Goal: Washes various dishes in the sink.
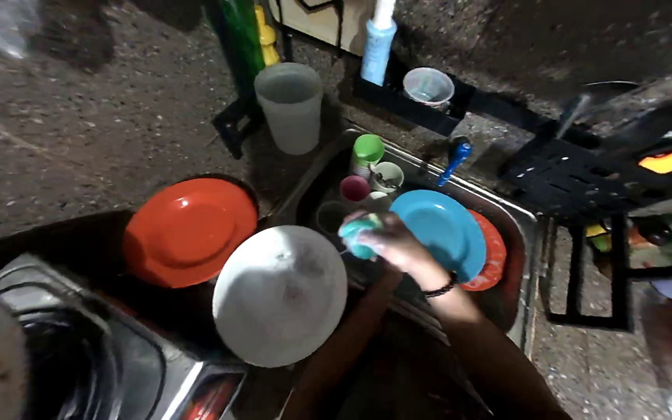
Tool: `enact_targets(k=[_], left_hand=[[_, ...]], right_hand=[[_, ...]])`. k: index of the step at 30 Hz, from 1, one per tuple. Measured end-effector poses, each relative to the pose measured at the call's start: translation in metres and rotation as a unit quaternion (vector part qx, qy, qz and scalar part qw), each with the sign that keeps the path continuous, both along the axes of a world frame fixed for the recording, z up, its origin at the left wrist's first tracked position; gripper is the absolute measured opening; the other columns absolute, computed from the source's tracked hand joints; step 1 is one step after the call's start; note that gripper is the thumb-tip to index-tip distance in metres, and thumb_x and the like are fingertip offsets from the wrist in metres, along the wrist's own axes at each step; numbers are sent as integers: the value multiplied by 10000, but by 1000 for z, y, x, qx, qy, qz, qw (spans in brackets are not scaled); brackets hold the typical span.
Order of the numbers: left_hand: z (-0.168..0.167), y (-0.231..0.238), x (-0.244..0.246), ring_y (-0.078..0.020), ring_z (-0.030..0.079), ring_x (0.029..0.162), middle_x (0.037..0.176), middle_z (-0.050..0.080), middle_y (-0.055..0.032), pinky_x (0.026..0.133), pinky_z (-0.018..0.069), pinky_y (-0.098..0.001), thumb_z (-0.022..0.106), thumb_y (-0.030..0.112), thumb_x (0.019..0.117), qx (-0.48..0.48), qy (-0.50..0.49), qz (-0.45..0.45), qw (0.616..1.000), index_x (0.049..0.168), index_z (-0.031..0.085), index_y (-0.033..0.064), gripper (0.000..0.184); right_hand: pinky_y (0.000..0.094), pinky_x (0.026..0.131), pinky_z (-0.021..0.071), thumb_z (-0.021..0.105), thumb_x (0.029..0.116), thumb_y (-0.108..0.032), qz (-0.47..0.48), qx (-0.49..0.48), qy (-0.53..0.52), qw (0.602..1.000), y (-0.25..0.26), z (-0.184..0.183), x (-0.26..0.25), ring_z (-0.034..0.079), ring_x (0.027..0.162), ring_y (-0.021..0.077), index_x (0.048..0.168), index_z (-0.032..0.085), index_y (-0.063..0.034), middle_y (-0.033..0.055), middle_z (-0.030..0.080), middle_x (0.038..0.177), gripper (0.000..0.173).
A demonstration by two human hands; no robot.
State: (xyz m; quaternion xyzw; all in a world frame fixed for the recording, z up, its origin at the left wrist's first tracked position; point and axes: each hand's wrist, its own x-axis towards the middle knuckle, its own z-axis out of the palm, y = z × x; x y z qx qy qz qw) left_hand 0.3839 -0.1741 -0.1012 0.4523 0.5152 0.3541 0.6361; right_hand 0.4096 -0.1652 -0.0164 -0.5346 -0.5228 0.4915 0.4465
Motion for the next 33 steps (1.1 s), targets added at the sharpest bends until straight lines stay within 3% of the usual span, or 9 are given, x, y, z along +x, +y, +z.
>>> enact_targets(k=[1, 5, 9, 12, 14, 23, 26, 28, 33], left_hand=[[-5, 0, 3, -158, 622, 1009, 1112, 643, -233, 915, 512, -251, 599, -63, 940, 5, -34, 27, 999, 1259, 514, -187, 353], [-8, 14, 12, -289, 513, 1357, 1469, 501, -272, 1135, 430, -408, 574, 80, 1030, 30, -19, 2, 999, 1514, 376, -64, 542], [-8, 13, 17, -256, 495, 1384, 1507, 479, -244, 1157, 409, -399, 492, 183, 1091, 13, -54, -38, 998, 1537, 365, -34, 512], [-12, 12, 17, -186, 619, 1136, 1293, 607, -221, 994, 513, -333, 449, 148, 1098, 21, -61, -6, 998, 1467, 438, -56, 421], [-11, 13, 13, -218, 625, 1179, 1315, 615, -242, 1033, 504, -364, 471, 160, 1095, 36, -24, 16, 999, 1441, 482, -62, 411], [-14, 8, 21, -254, 565, 1311, 1405, 569, -263, 1124, 440, -380, 491, 153, 1090, 96, 27, -29, 995, 1435, 490, -82, 418], [-14, 9, 20, -211, 614, 1219, 1337, 615, -243, 1070, 478, -345, 468, 133, 1093, 104, 33, -51, 993, 1401, 524, -87, 383], [-16, 11, 23, -138, 641, 959, 1139, 649, -177, 863, 541, -298, 454, 122, 1091, 78, 29, -38, 996, 1354, 543, -70, 338], [-11, 10, 16, -182, 673, 1025, 1187, 664, -208, 899, 574, -339, 696, 5, 934, 21, -1, 12, 1000, 1367, 539, -71, 467]], right_hand=[[319, 741, 616, 641, 941, -113, -44, 11, -2, 999, -6, -2, 24, 712, 837, 125, 1170, 696, -41, 61, 751, 1011, 246], [511, 876, 577, 661, 994, -231, -258, 5, -295, 920, -20, -33, 107, 706, 988, 272, 1247, 691, -73, 141, 732, 1092, 300], [581, 1250, 257, 432, 1068, -467, -188, 7, -458, 869, -19, -79, 124, 239, 1556, 404, 1569, 448, -155, 214, 295, 1664, 591], [578, 1282, 165, 317, 1099, -356, -54, 54, -495, 866, -49, -87, 95, 201, 1579, 349, 1558, 473, -184, 124, 330, 1671, 515], [594, 1273, 183, 388, 1091, -304, -15, 67, -509, 858, -84, -84, 96, 207, 1581, 324, 1542, 497, -221, 62, 355, 1667, 472], [548, 1239, 300, 490, 1042, -195, -195, -62, -527, 825, -69, -104, 162, 112, 1582, 424, 1627, 309, -123, 213, 134, 1712, 616], [533, 1274, 232, 384, 1095, -362, -165, 26, -466, 869, -50, -115, 116, 154, 1582, 393, 1616, 334, -97, 209, 207, 1697, 587], [509, 1291, 197, 394, 1069, -245, -107, 79, -430, 893, -58, -104, 89, 230, 1572, 344, 1583, 403, -76, 181, 326, 1661, 542], [460, 1279, 241, 490, 1037, -151, 27, 63, -467, 882, -126, -73, 109, 321, 1542, 297, 1492, 543, -101, 123, 455, 1600, 461]])
